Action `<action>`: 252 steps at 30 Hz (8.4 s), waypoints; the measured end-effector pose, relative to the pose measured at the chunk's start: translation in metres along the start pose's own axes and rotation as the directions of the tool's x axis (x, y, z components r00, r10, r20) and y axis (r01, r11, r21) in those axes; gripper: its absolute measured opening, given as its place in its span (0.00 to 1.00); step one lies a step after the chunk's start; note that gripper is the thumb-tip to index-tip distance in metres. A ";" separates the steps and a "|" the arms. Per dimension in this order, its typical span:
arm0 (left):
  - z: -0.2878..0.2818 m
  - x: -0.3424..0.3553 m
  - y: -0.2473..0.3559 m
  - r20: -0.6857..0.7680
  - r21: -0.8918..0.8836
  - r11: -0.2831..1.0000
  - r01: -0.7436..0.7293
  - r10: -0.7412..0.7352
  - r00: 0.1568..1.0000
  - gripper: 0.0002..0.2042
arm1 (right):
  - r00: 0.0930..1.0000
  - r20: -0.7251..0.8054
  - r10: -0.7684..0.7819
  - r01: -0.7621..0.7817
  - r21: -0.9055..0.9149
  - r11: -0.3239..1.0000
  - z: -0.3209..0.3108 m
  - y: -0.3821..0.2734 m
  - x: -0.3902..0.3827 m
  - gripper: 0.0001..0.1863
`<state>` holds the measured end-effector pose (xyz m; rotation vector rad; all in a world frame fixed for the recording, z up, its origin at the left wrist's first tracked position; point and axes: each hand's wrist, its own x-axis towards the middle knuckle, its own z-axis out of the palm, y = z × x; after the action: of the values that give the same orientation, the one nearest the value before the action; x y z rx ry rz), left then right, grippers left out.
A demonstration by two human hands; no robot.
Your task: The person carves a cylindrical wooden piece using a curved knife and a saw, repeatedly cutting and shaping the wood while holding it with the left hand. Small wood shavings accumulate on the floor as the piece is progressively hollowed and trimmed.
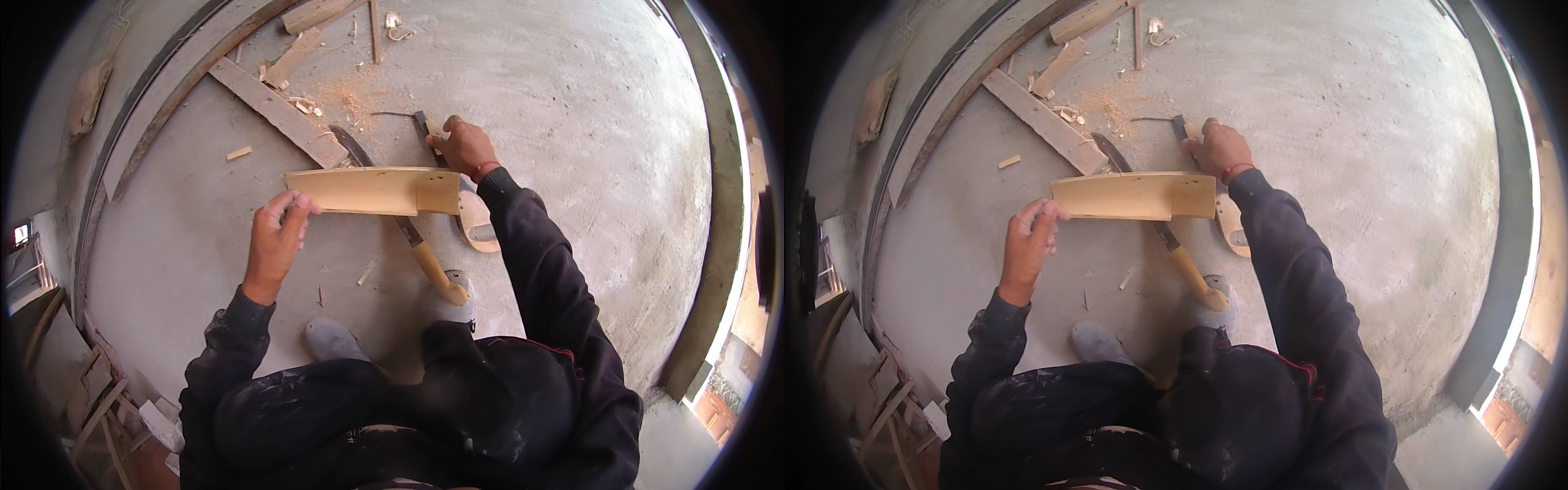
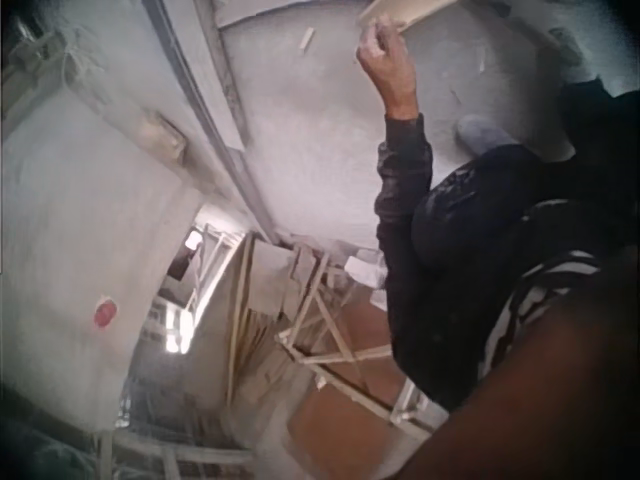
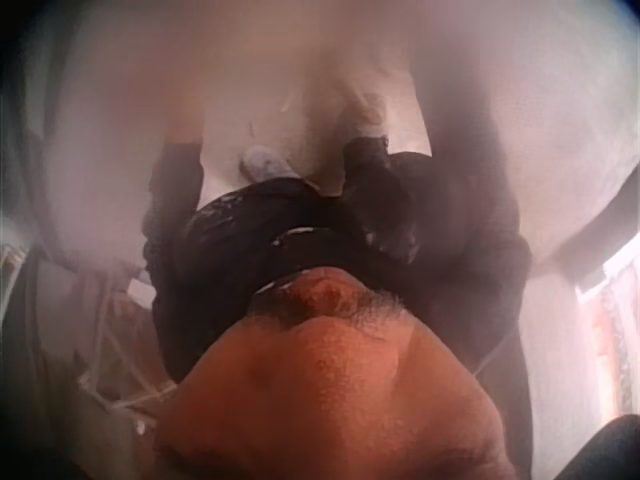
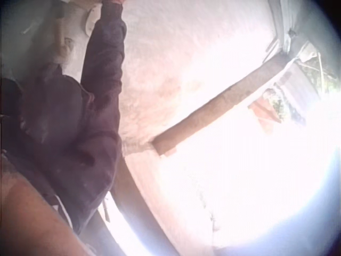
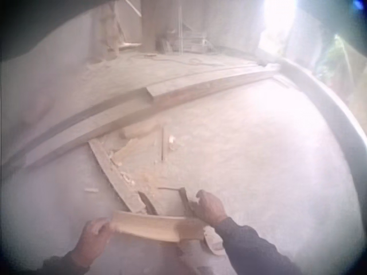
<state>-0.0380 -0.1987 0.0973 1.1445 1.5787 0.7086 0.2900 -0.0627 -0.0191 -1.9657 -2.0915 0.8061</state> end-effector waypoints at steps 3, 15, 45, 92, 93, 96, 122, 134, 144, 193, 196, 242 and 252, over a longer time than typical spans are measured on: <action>0.007 -0.008 -0.007 0.057 -0.055 0.997 0.057 -0.054 0.997 0.18 | 0.993 0.118 -0.018 0.032 -0.118 0.992 0.012 0.008 0.032 0.19; -0.002 0.016 -0.050 -0.113 -0.575 0.816 0.060 -0.151 0.982 0.13 | 0.701 -0.048 -0.711 0.707 0.169 0.686 0.023 -0.178 -0.054 0.20; 0.030 0.065 -0.065 0.136 0.546 0.610 -0.574 0.612 0.779 0.52 | 0.993 0.099 -0.057 0.038 0.188 0.981 0.060 -0.026 -0.230 0.27; -0.056 0.035 -0.050 -0.219 -0.104 0.885 -0.453 0.424 0.879 0.24 | 0.875 0.082 -0.478 0.442 0.270 0.855 -0.109 -0.234 -0.186 0.25; -0.056 0.034 -0.049 -0.223 -0.103 0.890 -0.444 0.415 0.882 0.24 | 0.860 0.067 -0.506 0.479 0.236 0.845 -0.107 -0.233 -0.185 0.25; -0.055 0.035 -0.050 -0.211 -0.105 0.898 -0.427 0.400 0.892 0.24 | 0.826 0.046 -0.562 0.551 0.148 0.822 -0.101 -0.228 -0.179 0.24; -0.048 0.034 -0.045 -0.240 -0.106 0.879 -0.465 0.431 0.870 0.23 | 0.842 0.042 -0.537 0.516 0.222 0.827 -0.108 -0.228 -0.181 0.23; -0.048 0.036 -0.048 -0.269 -0.049 0.880 -0.472 0.443 0.855 0.22 | 0.849 0.093 -0.521 0.450 0.392 0.803 -0.083 -0.210 -0.162 0.24; -0.047 0.034 -0.042 -0.267 -0.045 0.881 -0.470 0.443 0.856 0.23 | 0.833 0.073 -0.549 0.498 0.333 0.800 -0.102 -0.227 -0.168 0.24; -0.044 0.036 -0.049 -0.275 -0.070 0.884 -0.463 0.429 0.861 0.23 | 0.836 0.054 -0.545 0.524 0.214 0.825 -0.099 -0.228 -0.170 0.24; -0.045 0.039 -0.051 -0.271 -0.074 0.887 -0.455 0.421 0.866 0.23 | 0.821 0.044 -0.569 0.550 0.205 0.809 -0.097 -0.227 -0.168 0.24; -0.031 0.031 -0.053 -0.403 0.078 0.861 -0.503 0.489 0.774 0.17 | 0.861 0.216 -0.460 0.349 0.406 0.845 -0.124 -0.240 -0.164 0.22; -0.075 0.022 -0.101 -0.221 0.370 0.910 -0.187 0.282 0.934 0.59 | 0.732 0.098 -0.674 0.618 0.321 0.718 -0.050 -0.207 -0.151 0.18</action>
<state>-0.1425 -0.2089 0.0238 1.5717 1.8637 0.7932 0.1503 -0.1929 0.1597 -0.9051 -2.3873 1.0798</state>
